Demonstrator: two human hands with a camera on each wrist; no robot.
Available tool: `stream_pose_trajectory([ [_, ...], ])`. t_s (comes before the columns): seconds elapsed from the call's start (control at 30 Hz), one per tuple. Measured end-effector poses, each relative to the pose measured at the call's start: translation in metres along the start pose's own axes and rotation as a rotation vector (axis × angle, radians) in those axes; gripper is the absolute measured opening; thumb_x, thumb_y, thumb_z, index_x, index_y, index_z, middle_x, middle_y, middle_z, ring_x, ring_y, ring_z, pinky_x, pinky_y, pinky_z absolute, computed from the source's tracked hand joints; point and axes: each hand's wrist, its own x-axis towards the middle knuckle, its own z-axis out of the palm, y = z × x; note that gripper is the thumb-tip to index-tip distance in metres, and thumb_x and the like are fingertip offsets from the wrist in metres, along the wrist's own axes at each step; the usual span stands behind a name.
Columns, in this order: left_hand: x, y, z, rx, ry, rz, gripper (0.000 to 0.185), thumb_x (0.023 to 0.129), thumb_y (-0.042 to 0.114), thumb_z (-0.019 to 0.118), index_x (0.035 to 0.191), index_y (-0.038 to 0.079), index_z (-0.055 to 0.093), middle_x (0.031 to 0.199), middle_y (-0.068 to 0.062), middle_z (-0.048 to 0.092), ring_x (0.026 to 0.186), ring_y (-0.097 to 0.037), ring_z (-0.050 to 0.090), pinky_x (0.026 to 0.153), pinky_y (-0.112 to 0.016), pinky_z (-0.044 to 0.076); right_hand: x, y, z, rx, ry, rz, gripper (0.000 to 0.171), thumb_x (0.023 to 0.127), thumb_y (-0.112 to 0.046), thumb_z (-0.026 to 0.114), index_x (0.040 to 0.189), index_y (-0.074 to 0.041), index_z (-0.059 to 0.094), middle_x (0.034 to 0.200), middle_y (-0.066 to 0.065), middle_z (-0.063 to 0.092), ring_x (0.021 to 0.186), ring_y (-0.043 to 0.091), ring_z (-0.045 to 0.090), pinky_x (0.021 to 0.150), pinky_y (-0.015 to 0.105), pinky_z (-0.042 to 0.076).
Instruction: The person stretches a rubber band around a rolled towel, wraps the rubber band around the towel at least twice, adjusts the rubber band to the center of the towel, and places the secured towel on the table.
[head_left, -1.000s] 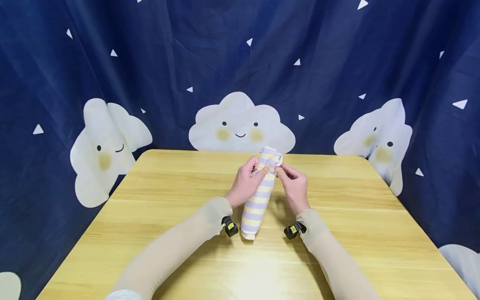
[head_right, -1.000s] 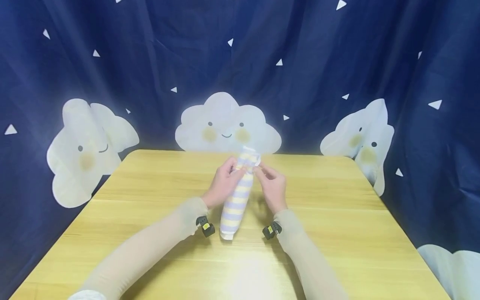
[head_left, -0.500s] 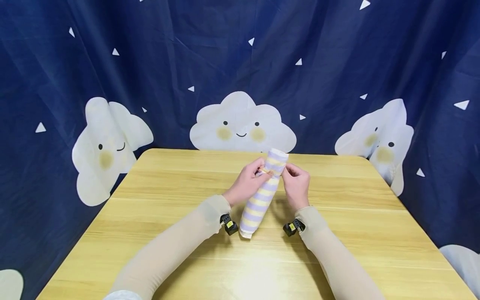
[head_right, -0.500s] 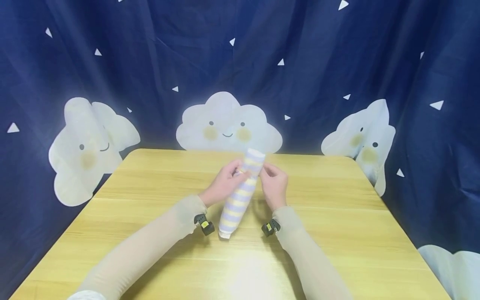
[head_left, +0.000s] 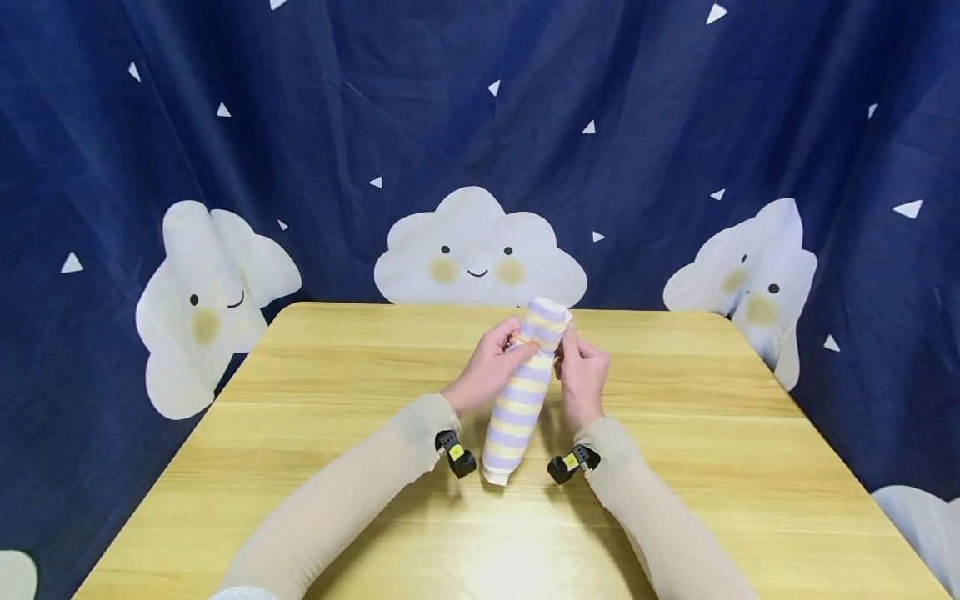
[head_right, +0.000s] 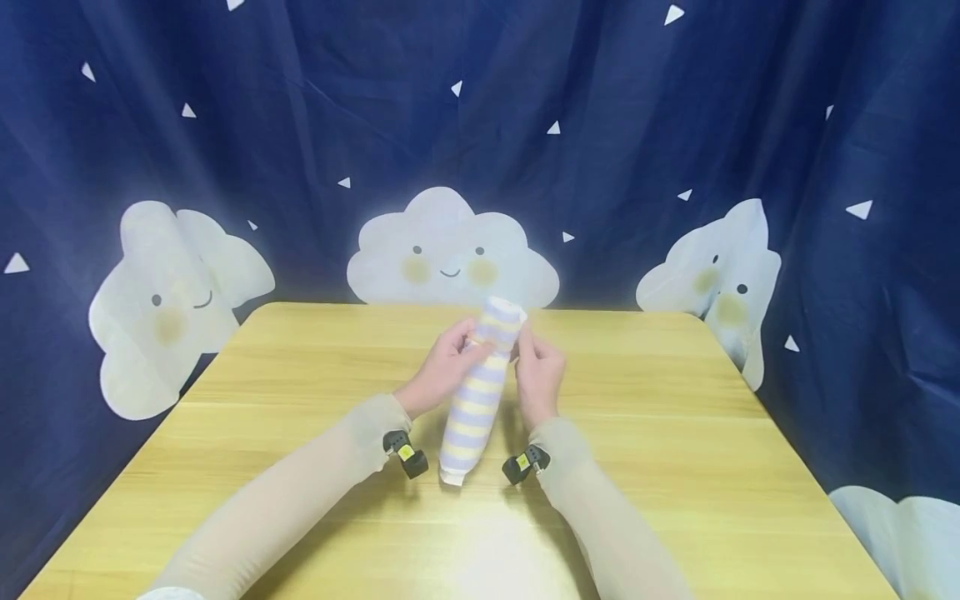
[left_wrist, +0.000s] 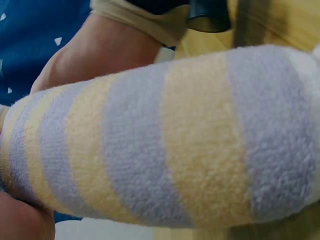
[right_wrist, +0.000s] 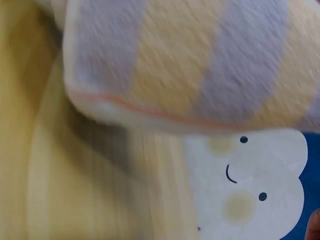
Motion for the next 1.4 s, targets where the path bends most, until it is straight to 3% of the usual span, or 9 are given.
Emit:
stream_pose_trajectory([
  [0.2,0.003,-0.002,0.003,-0.118,0.104,-0.039,0.010,0.098,0.011,0.058,0.096,0.004,0.052,0.085,-0.003,0.058,0.072,-0.015,0.061,0.062,-0.028,0.053,-0.005,0.002,0.001,0.150,-0.055,0.024,0.043,0.100,-0.039,0.062,0.066,-0.013,0.070,0.059,0.000,0.055,0.053,0.014,0.046,0.052,0.023,0.039],
  [0.4,0.004,0.000,0.006,-0.205,0.135,-0.107,0.011,0.096,0.013,0.058,0.090,0.009,0.049,0.079,0.000,0.054,0.068,-0.014,0.058,0.059,-0.026,0.050,-0.004,0.003,-0.002,0.087,-0.099,-0.075,0.045,0.100,-0.025,0.062,0.059,-0.008,0.061,0.057,0.002,0.052,0.054,0.017,0.046,0.057,0.025,0.038],
  [0.53,0.000,0.005,0.007,-0.117,0.135,-0.119,0.010,0.094,0.012,0.056,0.087,0.010,0.048,0.077,0.000,0.052,0.067,-0.013,0.056,0.057,-0.026,0.049,-0.004,0.002,-0.006,-0.008,-0.152,-0.143,0.041,0.099,-0.015,0.061,0.066,0.008,0.059,0.056,0.015,0.049,0.053,0.012,0.044,0.053,0.022,0.035],
  [0.63,-0.004,0.010,0.007,-0.047,0.140,-0.150,0.009,0.093,0.017,0.054,0.088,0.010,0.052,0.079,-0.001,0.056,0.067,-0.014,0.057,0.057,-0.027,0.049,-0.010,-0.007,-0.006,-0.040,-0.193,-0.157,0.035,0.097,-0.008,0.060,0.072,0.017,0.058,0.054,0.014,0.047,0.051,0.008,0.042,0.049,0.019,0.032],
  [0.77,-0.006,0.014,0.009,0.040,0.166,-0.216,0.025,0.093,0.037,0.061,0.094,0.011,0.059,0.085,-0.004,0.064,0.070,-0.017,0.062,0.060,-0.030,0.053,-0.018,-0.018,-0.005,-0.078,-0.213,-0.166,0.028,0.095,-0.003,0.058,0.072,0.013,0.062,0.049,-0.006,0.046,0.048,0.006,0.039,0.047,0.018,0.030],
  [0.87,-0.004,0.015,0.011,0.135,0.230,-0.254,0.036,0.086,0.051,0.069,0.093,0.016,0.063,0.086,-0.003,0.067,0.071,-0.017,0.064,0.061,-0.033,0.055,-0.019,-0.018,-0.005,-0.138,-0.213,-0.197,0.027,0.094,-0.003,0.057,0.071,0.008,0.067,0.052,-0.012,0.052,0.049,0.005,0.037,0.048,0.019,0.030],
  [1.03,0.002,0.013,0.012,0.219,0.365,-0.264,0.037,0.083,0.055,0.072,0.087,0.018,0.064,0.080,-0.001,0.066,0.066,-0.017,0.063,0.057,-0.033,0.053,-0.022,-0.018,-0.003,-0.173,-0.223,-0.231,0.033,0.098,-0.011,0.062,0.072,0.009,0.069,0.057,-0.014,0.058,0.051,0.005,0.038,0.050,0.019,0.031],
  [1.23,0.003,0.009,0.011,0.224,0.461,-0.236,0.037,0.087,0.051,0.070,0.081,0.016,0.060,0.072,0.000,0.062,0.059,-0.015,0.059,0.052,-0.030,0.051,-0.026,-0.017,0.000,-0.152,-0.220,-0.237,0.037,0.098,-0.019,0.066,0.070,0.005,0.070,0.071,0.005,0.071,0.061,0.008,0.051,0.057,0.020,0.038],
  [1.4,0.004,0.005,0.010,0.227,0.497,-0.222,0.036,0.089,0.048,0.069,0.080,0.015,0.059,0.071,-0.001,0.061,0.057,-0.014,0.058,0.050,-0.030,0.051,-0.027,-0.018,0.001,-0.151,-0.214,-0.283,0.034,0.096,-0.016,0.069,0.068,0.003,0.068,0.084,0.027,0.071,0.058,0.004,0.048,0.053,0.019,0.034],
])
